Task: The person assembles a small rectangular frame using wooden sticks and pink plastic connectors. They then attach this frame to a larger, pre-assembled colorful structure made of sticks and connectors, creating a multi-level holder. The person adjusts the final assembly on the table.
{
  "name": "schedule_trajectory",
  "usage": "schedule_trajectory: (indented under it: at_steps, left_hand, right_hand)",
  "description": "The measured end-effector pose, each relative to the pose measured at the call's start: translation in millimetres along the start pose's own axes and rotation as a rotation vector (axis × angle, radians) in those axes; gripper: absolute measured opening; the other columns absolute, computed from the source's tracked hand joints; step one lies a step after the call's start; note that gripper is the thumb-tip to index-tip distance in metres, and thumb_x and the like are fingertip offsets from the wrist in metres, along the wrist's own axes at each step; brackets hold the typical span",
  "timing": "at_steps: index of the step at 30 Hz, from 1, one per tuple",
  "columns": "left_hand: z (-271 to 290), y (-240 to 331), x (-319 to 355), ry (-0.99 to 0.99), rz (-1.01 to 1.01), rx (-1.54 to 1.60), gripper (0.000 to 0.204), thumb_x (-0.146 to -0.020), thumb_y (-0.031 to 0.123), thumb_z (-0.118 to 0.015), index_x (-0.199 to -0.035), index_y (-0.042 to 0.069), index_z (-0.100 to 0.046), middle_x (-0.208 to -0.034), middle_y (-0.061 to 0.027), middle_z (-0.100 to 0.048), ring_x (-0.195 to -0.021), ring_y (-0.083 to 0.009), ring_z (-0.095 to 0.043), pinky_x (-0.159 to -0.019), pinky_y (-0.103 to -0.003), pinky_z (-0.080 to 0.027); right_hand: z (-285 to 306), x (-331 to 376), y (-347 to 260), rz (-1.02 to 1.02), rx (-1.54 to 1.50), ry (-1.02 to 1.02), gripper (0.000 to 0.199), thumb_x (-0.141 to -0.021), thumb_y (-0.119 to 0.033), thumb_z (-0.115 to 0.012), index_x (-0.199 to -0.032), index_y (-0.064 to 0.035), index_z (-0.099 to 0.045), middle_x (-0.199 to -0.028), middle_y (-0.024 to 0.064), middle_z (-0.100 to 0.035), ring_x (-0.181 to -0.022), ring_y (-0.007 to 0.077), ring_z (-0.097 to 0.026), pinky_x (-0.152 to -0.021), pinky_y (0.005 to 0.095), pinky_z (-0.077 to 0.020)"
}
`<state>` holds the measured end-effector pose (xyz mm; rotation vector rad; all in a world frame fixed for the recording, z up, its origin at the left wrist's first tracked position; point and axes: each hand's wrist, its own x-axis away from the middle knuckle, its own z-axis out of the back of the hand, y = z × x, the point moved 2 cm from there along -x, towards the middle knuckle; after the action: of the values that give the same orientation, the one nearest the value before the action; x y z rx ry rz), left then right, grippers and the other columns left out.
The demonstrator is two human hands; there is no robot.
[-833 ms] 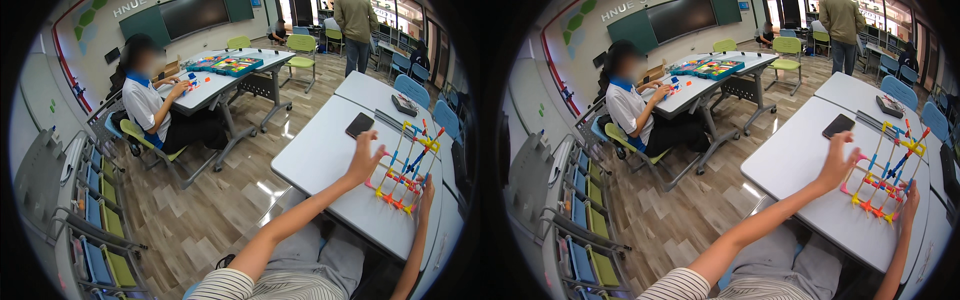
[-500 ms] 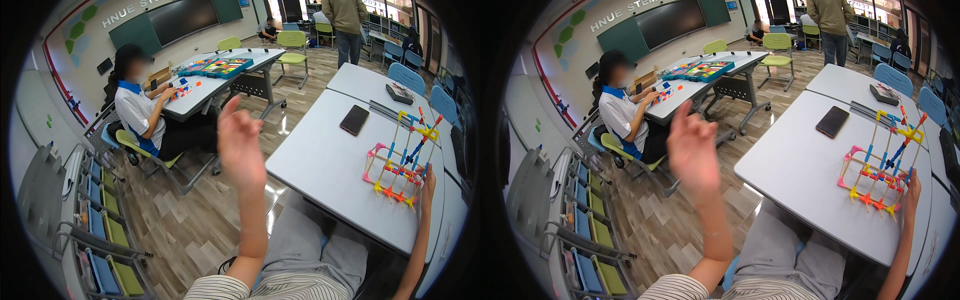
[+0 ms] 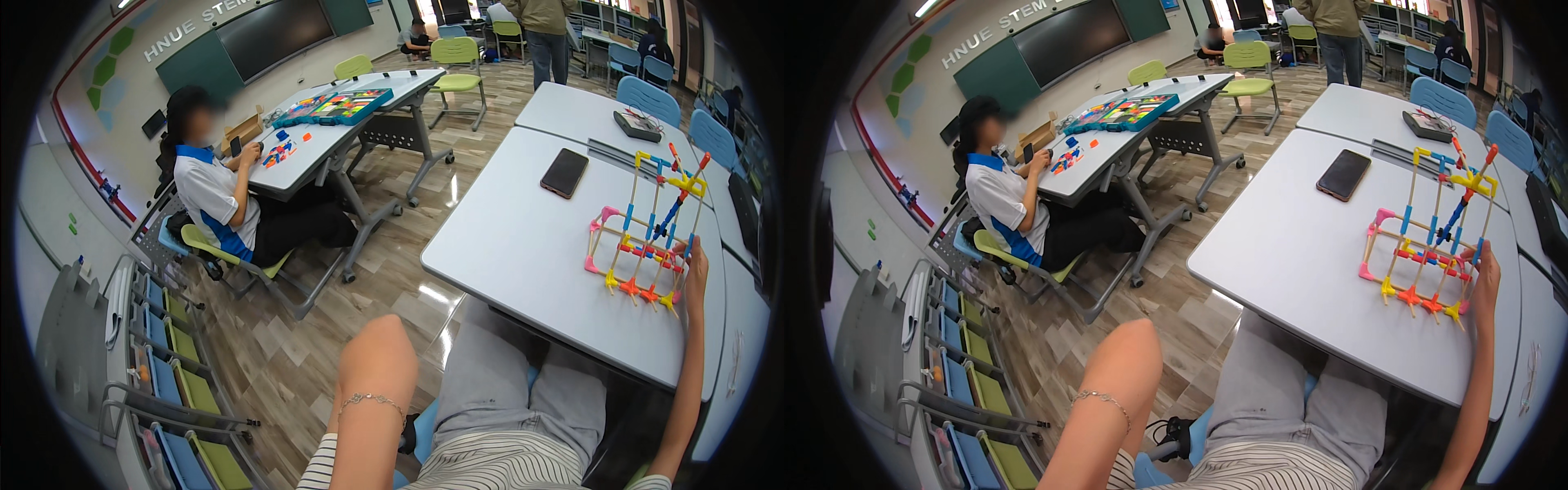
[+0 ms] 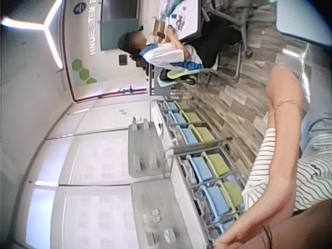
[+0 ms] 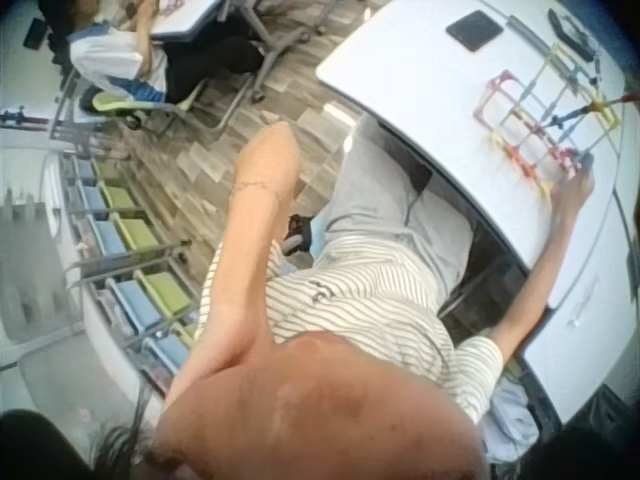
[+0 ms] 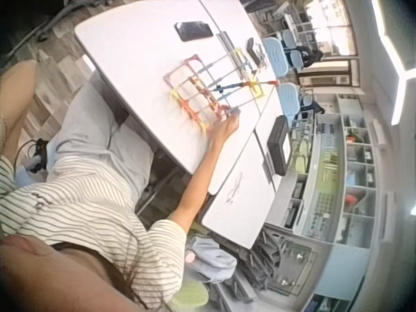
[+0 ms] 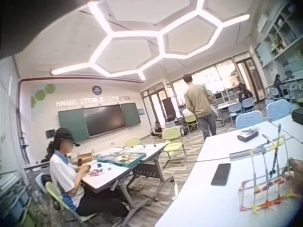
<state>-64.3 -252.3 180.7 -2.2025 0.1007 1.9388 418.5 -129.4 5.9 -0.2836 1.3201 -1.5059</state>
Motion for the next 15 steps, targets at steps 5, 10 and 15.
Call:
schedule_trajectory:
  at_steps: [5,10,15]
  left_hand:
    - [0,-4,4,-0.006,-0.016,0.006,0.034,-0.095,0.021,-0.051,-0.12,-0.002,-0.054,-0.091,-0.0017,-0.044,-0.081,-0.0153,-0.04,-0.087,-0.038,-0.035]
    - [-2,-1,5,-0.023,-0.02,-0.007,0.034,-0.095,0.021,-0.05,-0.12,-0.002,-0.054,-0.093,-0.0023,-0.044,-0.083,-0.0159,-0.04,-0.088,-0.038,-0.034]
    - [-3,-6,3,-0.019,-0.02,-0.01,0.034,-0.095,0.02,-0.05,-0.121,-0.002,-0.053,-0.095,-0.0029,-0.044,-0.085,-0.0165,-0.039,-0.089,-0.039,-0.034]
  right_hand:
    - [3,5,-3,-0.009,-0.003,0.017,0.067,-0.1,-0.061,-0.033,-0.084,-0.0024,-0.062,-0.083,0.01,-0.062,-0.086,0.0182,-0.061,-0.092,0.0383,-0.0441]
    - [3,3,4,-0.013,-0.021,0.005,0.067,-0.099,-0.061,-0.034,-0.083,-0.0027,-0.061,-0.083,0.0099,-0.062,-0.087,0.0189,-0.06,-0.092,0.0378,-0.0436]
    - [8,1,10,0.006,0.009,0.0,0.065,-0.099,-0.06,-0.036,-0.088,-0.0022,-0.062,-0.085,0.0096,-0.062,-0.088,0.018,-0.059,-0.092,0.0363,-0.0444]
